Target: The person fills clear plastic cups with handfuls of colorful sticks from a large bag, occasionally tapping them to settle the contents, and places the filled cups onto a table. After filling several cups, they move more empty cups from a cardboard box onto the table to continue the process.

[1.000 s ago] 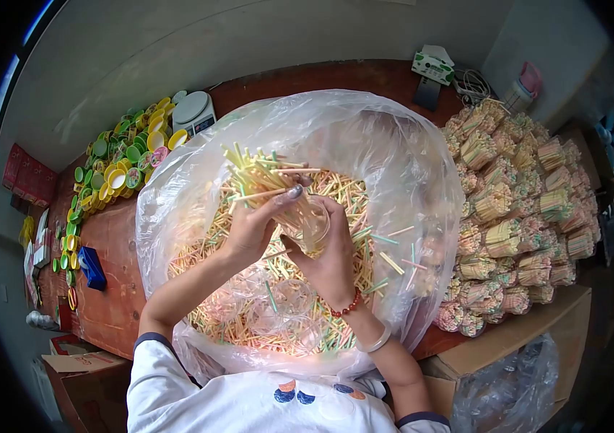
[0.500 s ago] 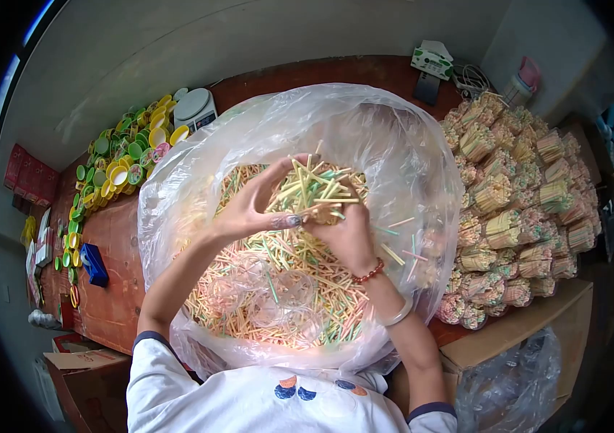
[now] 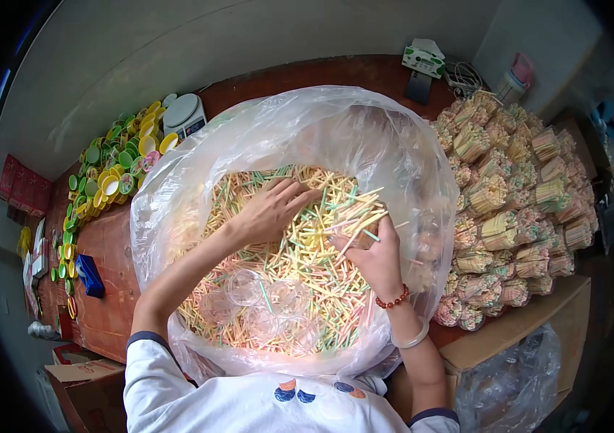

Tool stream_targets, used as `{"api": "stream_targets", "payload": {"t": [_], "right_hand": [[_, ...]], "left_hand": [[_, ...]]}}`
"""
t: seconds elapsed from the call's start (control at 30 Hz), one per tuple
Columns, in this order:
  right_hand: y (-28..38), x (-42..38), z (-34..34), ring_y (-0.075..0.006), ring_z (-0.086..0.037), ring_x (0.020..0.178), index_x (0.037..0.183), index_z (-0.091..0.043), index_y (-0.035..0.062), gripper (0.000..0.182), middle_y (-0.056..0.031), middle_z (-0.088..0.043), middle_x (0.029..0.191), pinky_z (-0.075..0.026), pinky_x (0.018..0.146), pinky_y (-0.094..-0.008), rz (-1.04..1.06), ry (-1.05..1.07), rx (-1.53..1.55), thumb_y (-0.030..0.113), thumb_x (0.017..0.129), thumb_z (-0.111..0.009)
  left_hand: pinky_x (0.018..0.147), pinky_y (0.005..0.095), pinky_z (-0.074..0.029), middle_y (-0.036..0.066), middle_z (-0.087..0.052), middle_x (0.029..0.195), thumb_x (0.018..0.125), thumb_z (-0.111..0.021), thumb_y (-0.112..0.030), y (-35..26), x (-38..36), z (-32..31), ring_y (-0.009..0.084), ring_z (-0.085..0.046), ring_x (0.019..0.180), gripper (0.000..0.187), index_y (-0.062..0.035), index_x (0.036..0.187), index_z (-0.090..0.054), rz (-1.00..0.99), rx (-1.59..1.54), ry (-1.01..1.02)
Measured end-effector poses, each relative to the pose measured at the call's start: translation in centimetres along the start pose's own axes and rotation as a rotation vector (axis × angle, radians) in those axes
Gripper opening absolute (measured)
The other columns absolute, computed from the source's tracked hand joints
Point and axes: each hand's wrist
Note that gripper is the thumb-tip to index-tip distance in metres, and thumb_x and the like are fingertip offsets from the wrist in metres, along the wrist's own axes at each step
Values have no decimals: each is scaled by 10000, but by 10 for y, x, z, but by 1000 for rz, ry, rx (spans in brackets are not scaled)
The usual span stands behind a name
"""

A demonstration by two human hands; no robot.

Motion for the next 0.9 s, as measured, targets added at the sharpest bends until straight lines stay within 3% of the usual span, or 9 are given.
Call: {"api": "stream_targets", "payload": {"t": [0.13,0.23,0.3,0.33,0.4,0.47,0.57,0.77,0.9], "right_hand": [[10,7,0,-135,-647,1106,1288,-543,-7,557,-70,-672,1203,-541,958,-306,84,10,33,-3,815,-837],[9,10,6,-143,-658,1079,1324,-530,1,579,-64,-667,1189,-545,958,-298,24,103,196,-15,825,-824],[5,17,9,-154,-642,1126,1381,-499,18,591,-58,-638,1254,-539,983,-304,-18,127,407,-58,860,-768],[-8,22,8,-156,-632,1151,1401,-487,23,598,-56,-627,1278,-533,999,-310,12,119,423,-72,871,-747],[-14,29,7,-154,-618,1167,1443,-463,36,599,-51,-596,1331,-519,1026,-319,-64,161,472,-44,905,-713],[2,27,-10,-152,-609,1171,1447,-458,38,559,-45,-575,1324,-506,1049,-327,-150,162,623,8,938,-687],[14,15,-28,-152,-586,1205,1439,-458,42,559,-41,-549,1334,-496,1055,-329,-114,233,647,44,935,-699],[14,5,-56,-174,-627,1190,1349,-505,60,688,-80,-617,1263,-522,1000,-326,202,105,63,-21,764,-857],[18,-1,-63,-216,-658,1168,1330,-526,50,697,-101,-660,1245,-535,986,-350,214,35,-23,42,736,-892]], "left_hand": [[1040,465,-507,191,-661,1105,664,-699,-24,-1,-3,-5,361,-627,1122,616,-21,1278,-655,176,-286,-118],[883,399,-548,162,-700,1070,824,-757,-191,-3,-15,15,337,-670,933,476,-7,1254,-665,242,-391,-340],[860,384,-532,127,-698,1114,926,-647,-197,-2,-23,12,259,-656,950,418,-29,1309,-654,558,-1018,-267],[858,375,-520,93,-686,1156,988,-569,-225,-14,-21,21,194,-638,992,422,-40,1364,-616,597,-955,-366],[937,362,-509,83,-679,1172,1035,-550,-265,-10,-33,21,190,-631,1054,436,-61,1419,-573,948,-1305,-212],[1023,362,-488,90,-683,1238,1086,-492,-296,-39,-12,52,205,-629,1156,429,-56,1437,-544,964,-1485,-347],[1116,370,-454,65,-631,1116,1084,-547,-335,-41,-2,60,235,-615,1252,381,-35,1316,-510,609,-1883,-491],[1111,387,-458,128,-699,1277,1083,-522,-139,-63,13,63,221,-634,1226,278,-17,1331,-549,434,-1576,-630],[1096,347,-453,84,-693,1314,968,-679,-136,-83,14,60,176,-610,1238,311,-11,1251,-652,449,-1454,-505]]}}
Point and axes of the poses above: each hand's wrist, its own x-axis towards the middle knuckle, its own z-axis out of the back of the hand, y = z × x
